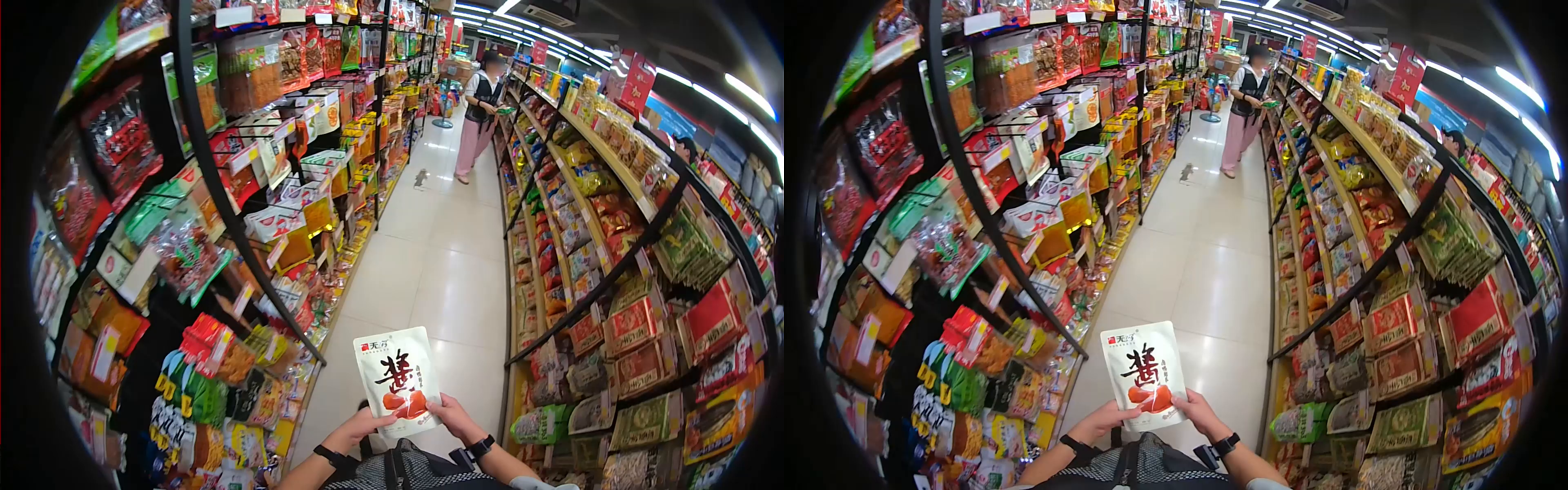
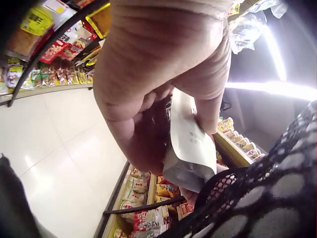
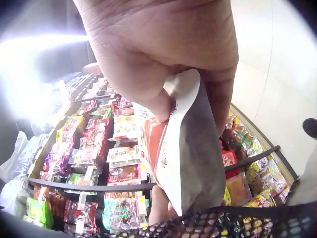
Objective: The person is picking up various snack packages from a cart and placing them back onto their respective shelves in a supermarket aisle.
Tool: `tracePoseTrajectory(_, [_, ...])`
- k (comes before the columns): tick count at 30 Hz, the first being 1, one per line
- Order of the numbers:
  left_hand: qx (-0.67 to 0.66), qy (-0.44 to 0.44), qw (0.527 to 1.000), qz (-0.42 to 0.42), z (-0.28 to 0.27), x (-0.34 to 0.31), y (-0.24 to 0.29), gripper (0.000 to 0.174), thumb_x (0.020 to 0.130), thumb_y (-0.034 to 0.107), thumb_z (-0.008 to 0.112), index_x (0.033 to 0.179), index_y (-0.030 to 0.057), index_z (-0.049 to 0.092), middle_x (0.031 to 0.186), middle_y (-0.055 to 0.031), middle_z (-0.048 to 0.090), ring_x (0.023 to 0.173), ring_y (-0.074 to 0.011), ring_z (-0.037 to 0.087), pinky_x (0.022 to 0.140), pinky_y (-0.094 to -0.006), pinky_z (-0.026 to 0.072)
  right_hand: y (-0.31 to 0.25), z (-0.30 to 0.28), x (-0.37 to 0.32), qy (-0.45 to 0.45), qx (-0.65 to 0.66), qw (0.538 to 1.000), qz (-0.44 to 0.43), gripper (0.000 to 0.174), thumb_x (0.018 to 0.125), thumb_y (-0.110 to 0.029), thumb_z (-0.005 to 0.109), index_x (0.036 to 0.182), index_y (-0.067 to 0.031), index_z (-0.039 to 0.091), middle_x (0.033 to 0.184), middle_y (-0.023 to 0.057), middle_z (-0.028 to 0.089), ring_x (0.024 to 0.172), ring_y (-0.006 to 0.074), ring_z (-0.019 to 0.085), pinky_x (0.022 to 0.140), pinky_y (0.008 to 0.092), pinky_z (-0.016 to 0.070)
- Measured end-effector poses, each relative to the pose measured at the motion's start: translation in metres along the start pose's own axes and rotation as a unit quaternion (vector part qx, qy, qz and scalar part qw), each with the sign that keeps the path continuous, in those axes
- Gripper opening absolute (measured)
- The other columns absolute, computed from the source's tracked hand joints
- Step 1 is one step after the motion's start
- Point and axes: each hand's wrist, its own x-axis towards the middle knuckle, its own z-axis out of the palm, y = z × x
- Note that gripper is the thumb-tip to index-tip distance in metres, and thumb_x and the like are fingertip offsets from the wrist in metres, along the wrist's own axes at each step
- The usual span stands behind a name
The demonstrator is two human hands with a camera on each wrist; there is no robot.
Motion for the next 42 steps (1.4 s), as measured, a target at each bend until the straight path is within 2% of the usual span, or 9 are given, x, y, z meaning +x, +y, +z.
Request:
tracePoseTrajectory(5, [-0.091, -0.048, 0.995, 0.002, -0.053, 0.105, 0.068, 0.054, 0.087, 0.016, 0.075, 0.135, 0.002, 0.055, 0.129, -0.0088, 0.063, 0.115, -0.0194, 0.061, 0.099, -0.0342, 0.0494, -0.04, -0.029, 0.086, 0.021, -0.013, 1.0, 0.017, 0.038, 0.098, -0.014, 0.06, 0.132, 0.0012, 0.053, 0.12, 0.0083, 0.066, 0.101, 0.0171, 0.065, 0.09, 0.0336, 0.0527])
tracePoseTrajectory(9, [-0.114, -0.083, 0.987, 0.078, -0.091, 0.182, 0.149, 0.048, 0.089, 0.013, 0.072, 0.132, 0.0011, 0.056, 0.126, -0.0103, 0.065, 0.112, -0.0201, 0.064, 0.096, -0.035, 0.0519, -0.094, -0.03, 0.16, 0.034, -0.019, 0.999, 0.015, 0.039, 0.098, -0.013, 0.06, 0.134, 0.001, 0.052, 0.123, 0.0087, 0.064, 0.106, 0.018, 0.063, 0.093, 0.0342, 0.0514])
tracePoseTrajectory(13, [-0.118, -0.091, 0.986, 0.08, -0.116, 0.231, 0.242, 0.045, 0.091, 0.01, 0.068, 0.132, 0.0016, 0.054, 0.126, -0.0108, 0.064, 0.112, -0.0201, 0.064, 0.098, -0.0359, 0.0519, -0.152, -0.024, 0.229, 0.031, -0.028, 0.999, -0.004, 0.038, 0.098, -0.016, 0.06, 0.132, 0.0006, 0.054, 0.121, 0.007, 0.065, 0.103, 0.0149, 0.061, 0.092, 0.0314, 0.0493])
tracePoseTrajectory(17, [-0.089, -0.093, 0.99, 0.057, -0.13, 0.289, 0.295, 0.044, 0.092, 0.01, 0.066, 0.134, 0.0027, 0.053, 0.124, -0.0115, 0.065, 0.113, -0.0207, 0.064, 0.098, -0.0372, 0.0514, -0.192, -0.04, 0.283, 0.069, 0.026, 0.997, -0.002, 0.038, 0.098, -0.013, 0.06, 0.133, 0.001, 0.053, 0.125, 0.0096, 0.064, 0.111, 0.0201, 0.062, 0.099, 0.0369, 0.0493])
tracePoseTrajectory(20, [-0.076, -0.096, 0.992, 0.04, -0.141, 0.337, 0.325, 0.042, 0.093, 0.01, 0.064, 0.133, 0.0021, 0.054, 0.124, -0.0115, 0.065, 0.113, -0.0207, 0.064, 0.099, -0.0373, 0.0511, -0.223, -0.042, 0.323, 0.104, 0.036, 0.994, -0.03, 0.037, 0.099, -0.014, 0.059, 0.132, 0.0025, 0.053, 0.125, 0.0105, 0.064, 0.111, 0.0209, 0.063, 0.098, 0.0372, 0.05])
tracePoseTrajectory(27, [-0.026, -0.111, 0.993, 0.039, -0.166, 0.484, 0.409, 0.045, 0.094, 0.016, 0.066, 0.135, 0.002, 0.054, 0.127, -0.0111, 0.064, 0.114, -0.0187, 0.063, 0.098, -0.0337, 0.0505, -0.287, -0.115, 0.467, 0.133, 0.077, 0.988, -0.027, 0.035, 0.102, -0.017, 0.054, 0.131, 0.0029, 0.054, 0.123, 0.0116, 0.064, 0.109, 0.0211, 0.063, 0.097, 0.0374, 0.051])
tracePoseTrajectory(31, [0.007, -0.076, 0.997, 0.019, -0.171, 0.576, 0.49, 0.046, 0.094, 0.017, 0.067, 0.136, 0.0012, 0.053, 0.13, -0.0098, 0.062, 0.116, -0.0181, 0.06, 0.1, -0.0336, 0.0481, -0.359, -0.17, 0.562, 0.124, 0.063, 0.988, -0.063, 0.034, 0.101, -0.02, 0.055, 0.126, 0.0032, 0.059, 0.118, 0.0105, 0.067, 0.103, 0.0184, 0.065, 0.093, 0.0345, 0.0524])
tracePoseTrajectory(37, [0.081, -0.126, 0.988, 0.045, -0.164, 0.698, 0.596, 0.05, 0.094, 0.023, 0.069, 0.135, 0.001, 0.054, 0.128, -0.0071, 0.063, 0.114, -0.0161, 0.06, 0.097, -0.0317, 0.0481, -0.483, -0.239, 0.666, 0.139, 0.067, 0.984, -0.09, 0.031, 0.101, -0.019, 0.056, 0.122, 0.0034, 0.06, 0.115, 0.0101, 0.068, 0.1, 0.018, 0.066, 0.09, 0.0335, 0.0529])
tracePoseTrajectory(42, [0.127, -0.046, 0.991, -0.011, -0.166, 0.78, 0.661, 0.048, 0.093, 0.027, 0.071, 0.13, 0.0007, 0.059, 0.119, -0.0045, 0.067, 0.104, -0.0142, 0.064, 0.09, -0.0288, 0.0507, -0.556, -0.289, 0.748, 0.149, 0.037, 0.984, -0.089, 0.031, 0.101, -0.019, 0.056, 0.122, 0.0032, 0.06, 0.116, 0.0103, 0.068, 0.101, 0.0171, 0.065, 0.091, 0.0328, 0.0522])
